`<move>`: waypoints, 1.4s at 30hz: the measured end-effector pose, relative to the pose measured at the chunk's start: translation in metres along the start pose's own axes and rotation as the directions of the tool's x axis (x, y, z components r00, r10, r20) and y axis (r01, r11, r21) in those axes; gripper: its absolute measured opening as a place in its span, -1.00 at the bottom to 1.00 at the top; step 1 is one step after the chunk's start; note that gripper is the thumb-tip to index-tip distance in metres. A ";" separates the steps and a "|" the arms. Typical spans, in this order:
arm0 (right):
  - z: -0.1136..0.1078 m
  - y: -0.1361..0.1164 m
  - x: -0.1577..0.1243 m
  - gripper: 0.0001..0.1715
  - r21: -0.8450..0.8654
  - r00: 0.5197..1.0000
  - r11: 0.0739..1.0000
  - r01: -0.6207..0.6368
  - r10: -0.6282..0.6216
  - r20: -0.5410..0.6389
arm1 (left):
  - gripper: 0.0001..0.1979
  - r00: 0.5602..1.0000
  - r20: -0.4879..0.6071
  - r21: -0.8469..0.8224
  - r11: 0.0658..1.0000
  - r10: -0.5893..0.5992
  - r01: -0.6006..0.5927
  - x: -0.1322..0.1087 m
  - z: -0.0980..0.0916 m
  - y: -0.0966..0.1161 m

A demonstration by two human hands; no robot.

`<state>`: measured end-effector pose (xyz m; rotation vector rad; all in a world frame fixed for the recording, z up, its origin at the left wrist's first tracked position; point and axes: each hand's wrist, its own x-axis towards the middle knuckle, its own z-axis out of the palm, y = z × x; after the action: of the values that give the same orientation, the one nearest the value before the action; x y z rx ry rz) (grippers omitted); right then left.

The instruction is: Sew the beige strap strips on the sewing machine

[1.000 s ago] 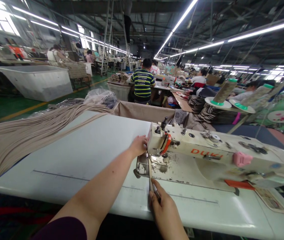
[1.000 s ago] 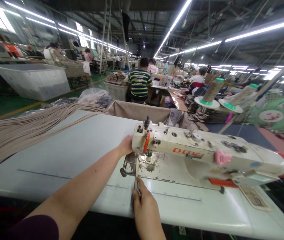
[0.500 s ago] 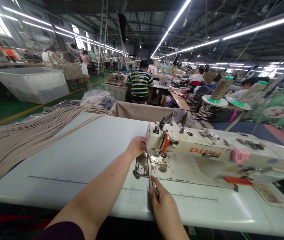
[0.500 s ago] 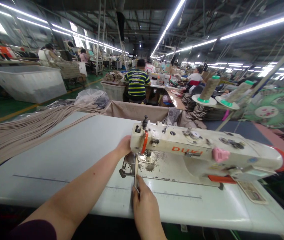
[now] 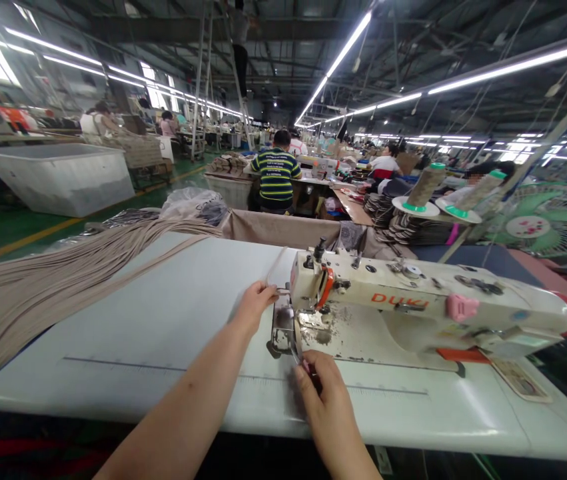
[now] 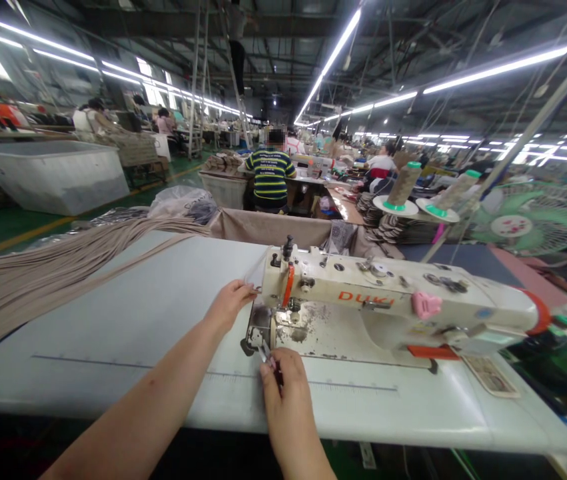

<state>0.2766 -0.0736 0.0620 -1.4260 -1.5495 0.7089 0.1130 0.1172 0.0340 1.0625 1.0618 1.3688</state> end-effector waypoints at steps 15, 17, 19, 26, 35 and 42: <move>0.050 -0.014 0.034 -0.20 0.603 0.864 0.621 -0.502 0.328 0.381 | -0.63 0.987 -0.095 0.045 0.991 0.128 -0.124 -0.105 -0.063 0.031; 0.054 -0.013 0.038 -0.20 0.606 0.859 0.613 -0.508 0.311 0.406 | -0.65 0.984 -0.092 0.084 0.985 0.155 -0.148 -0.115 -0.067 0.034; 0.060 -0.012 0.043 -0.21 0.611 0.857 0.606 -0.509 0.295 0.422 | -0.65 0.981 -0.093 0.120 0.980 0.171 -0.160 -0.123 -0.071 0.037; 0.072 -0.020 0.051 -0.29 0.602 0.851 0.622 -0.501 0.230 0.471 | -0.67 0.986 -0.088 0.175 0.976 0.143 -0.126 -0.144 -0.083 0.045; 0.069 -0.025 0.050 -0.39 0.466 0.893 0.823 -0.324 0.104 0.438 | -0.72 0.988 -0.090 0.168 0.980 0.125 -0.108 -0.156 -0.098 0.046; 0.036 -0.011 0.025 -0.93 -0.490 0.987 0.857 0.157 -0.143 0.066 | -0.65 0.998 -0.056 0.189 0.982 0.024 -0.013 -0.153 -0.125 0.051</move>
<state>0.2409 -0.0453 0.0611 -1.6369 -1.9331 0.2369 -0.0118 -0.0430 0.0508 1.1785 1.2469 1.3403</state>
